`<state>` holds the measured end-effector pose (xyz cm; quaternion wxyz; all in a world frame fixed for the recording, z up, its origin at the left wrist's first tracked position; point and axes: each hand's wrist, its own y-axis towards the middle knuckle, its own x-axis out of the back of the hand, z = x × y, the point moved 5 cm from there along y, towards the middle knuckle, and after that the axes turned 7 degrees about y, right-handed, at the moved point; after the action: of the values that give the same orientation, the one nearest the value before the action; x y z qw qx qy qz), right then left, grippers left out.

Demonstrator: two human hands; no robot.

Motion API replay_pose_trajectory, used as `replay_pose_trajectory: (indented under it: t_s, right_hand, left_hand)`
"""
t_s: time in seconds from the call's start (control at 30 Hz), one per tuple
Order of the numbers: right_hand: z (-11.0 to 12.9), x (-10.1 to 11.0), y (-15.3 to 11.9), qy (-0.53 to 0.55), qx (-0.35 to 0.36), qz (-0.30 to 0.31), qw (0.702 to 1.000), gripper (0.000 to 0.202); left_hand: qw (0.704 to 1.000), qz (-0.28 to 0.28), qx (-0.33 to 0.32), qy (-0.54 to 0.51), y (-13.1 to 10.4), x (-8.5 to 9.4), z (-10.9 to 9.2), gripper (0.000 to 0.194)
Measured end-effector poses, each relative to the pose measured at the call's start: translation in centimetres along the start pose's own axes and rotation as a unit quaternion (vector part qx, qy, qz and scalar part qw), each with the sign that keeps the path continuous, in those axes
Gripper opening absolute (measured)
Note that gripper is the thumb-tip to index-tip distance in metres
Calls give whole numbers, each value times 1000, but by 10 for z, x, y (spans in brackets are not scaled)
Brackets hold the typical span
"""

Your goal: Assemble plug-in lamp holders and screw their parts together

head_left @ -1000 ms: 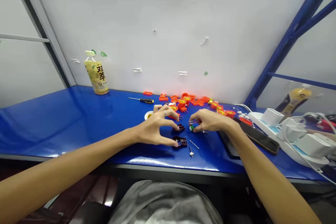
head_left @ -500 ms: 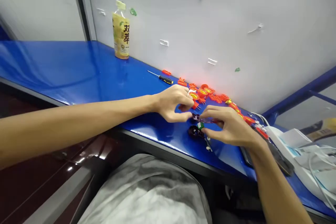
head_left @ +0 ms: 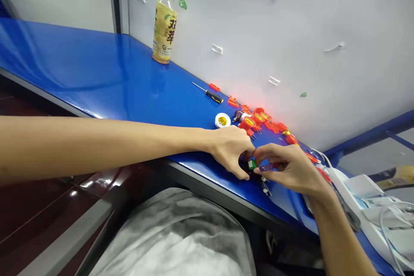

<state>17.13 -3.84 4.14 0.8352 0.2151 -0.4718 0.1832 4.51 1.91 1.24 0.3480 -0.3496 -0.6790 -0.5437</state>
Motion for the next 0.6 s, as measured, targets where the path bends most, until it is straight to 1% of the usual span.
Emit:
replay_pose_trajectory:
  t_s: [0.13,0.2,0.3,0.4,0.5,0.6]
  right_hand:
    - [2,-3,0,-22,27,1,999,5]
    - [4,-4,1,-24,44,-1,999,5]
    - [8,-4,1,-12,78,-18,997,7]
    - [13,-3,1,7,111,-27,993,9]
    - [15,-5,2,23,130,-18,991,11]
    - [13,-6,2,23,134,-11,991,11]
  left_hand:
    - [999,8,16,-39,1,-1,2,30]
    - [998,22,20,-47,2,-1,2,29]
    - [998,52,16,-41,2,-1,1,20]
    - [997,73,11,-34,1,-1,1,16]
    - [997,74,8,-34,1,0,2,16]
    - [997,71,5,-36,2,1,2,16]
